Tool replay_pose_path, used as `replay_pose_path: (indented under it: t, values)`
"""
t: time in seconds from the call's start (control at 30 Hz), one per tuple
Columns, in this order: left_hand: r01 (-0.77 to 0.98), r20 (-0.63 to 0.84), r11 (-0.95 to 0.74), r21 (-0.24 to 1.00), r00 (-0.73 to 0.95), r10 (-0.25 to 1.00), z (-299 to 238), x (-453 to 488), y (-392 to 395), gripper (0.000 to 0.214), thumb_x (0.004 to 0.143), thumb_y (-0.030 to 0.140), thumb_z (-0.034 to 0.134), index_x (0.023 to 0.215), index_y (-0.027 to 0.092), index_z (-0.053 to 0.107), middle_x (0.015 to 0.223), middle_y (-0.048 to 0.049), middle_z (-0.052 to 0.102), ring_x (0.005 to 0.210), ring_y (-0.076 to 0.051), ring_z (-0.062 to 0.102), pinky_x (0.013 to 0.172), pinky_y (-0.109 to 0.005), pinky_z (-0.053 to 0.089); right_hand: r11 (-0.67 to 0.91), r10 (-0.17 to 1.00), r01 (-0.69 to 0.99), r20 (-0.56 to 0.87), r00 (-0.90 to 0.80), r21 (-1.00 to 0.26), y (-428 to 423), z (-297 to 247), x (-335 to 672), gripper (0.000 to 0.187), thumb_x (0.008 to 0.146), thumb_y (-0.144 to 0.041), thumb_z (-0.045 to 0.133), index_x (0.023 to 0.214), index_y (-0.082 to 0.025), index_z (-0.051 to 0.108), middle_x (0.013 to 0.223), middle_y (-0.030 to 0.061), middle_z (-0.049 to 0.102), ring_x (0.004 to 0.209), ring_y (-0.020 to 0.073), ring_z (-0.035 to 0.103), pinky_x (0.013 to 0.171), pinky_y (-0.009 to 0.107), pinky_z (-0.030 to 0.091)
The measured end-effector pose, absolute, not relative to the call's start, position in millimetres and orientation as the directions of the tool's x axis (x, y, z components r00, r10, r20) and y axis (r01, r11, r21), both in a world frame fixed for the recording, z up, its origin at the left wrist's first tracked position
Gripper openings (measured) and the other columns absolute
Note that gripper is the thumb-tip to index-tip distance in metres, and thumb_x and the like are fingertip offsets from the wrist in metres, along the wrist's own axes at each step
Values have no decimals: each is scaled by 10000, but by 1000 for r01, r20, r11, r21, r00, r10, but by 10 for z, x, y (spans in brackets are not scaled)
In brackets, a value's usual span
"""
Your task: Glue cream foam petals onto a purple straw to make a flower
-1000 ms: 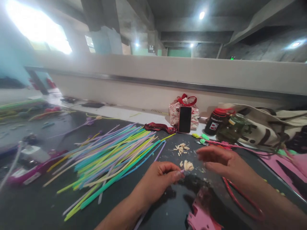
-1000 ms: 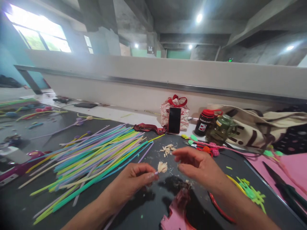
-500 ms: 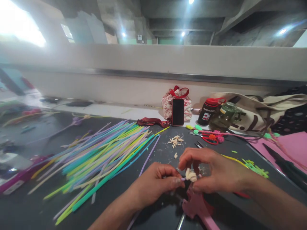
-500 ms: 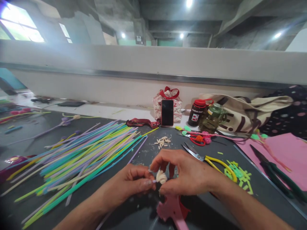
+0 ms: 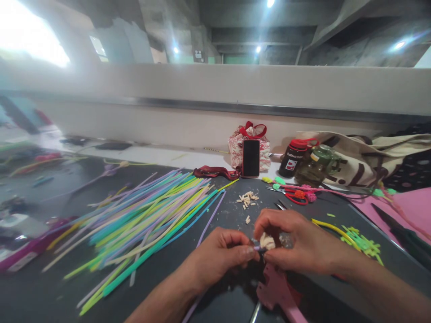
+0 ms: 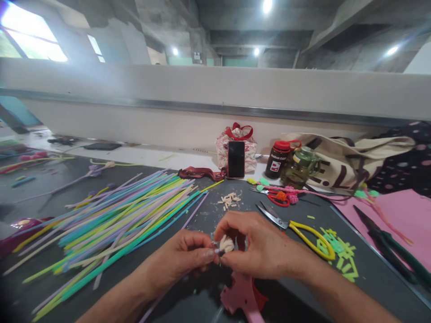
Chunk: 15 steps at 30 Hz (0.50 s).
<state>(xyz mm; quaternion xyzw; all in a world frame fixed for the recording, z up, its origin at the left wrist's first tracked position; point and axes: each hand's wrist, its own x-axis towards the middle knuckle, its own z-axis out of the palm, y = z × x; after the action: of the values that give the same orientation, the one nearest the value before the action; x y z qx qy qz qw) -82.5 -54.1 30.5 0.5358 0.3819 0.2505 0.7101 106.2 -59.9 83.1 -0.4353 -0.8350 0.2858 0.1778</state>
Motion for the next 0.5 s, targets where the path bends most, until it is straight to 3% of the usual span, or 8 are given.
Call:
replay_pose_path:
  t: [0.5]
  values:
    - [63, -294, 309, 949, 532, 794, 363, -812, -548, 333, 583, 450, 677, 621, 123, 631, 496, 27, 501, 457, -58, 395, 465, -195, 243, 470, 818, 597, 66, -571, -650, -601, 827, 1031, 167, 655, -91, 551, 784, -184, 600, 687, -31, 572, 597, 96, 498, 535, 194, 382]
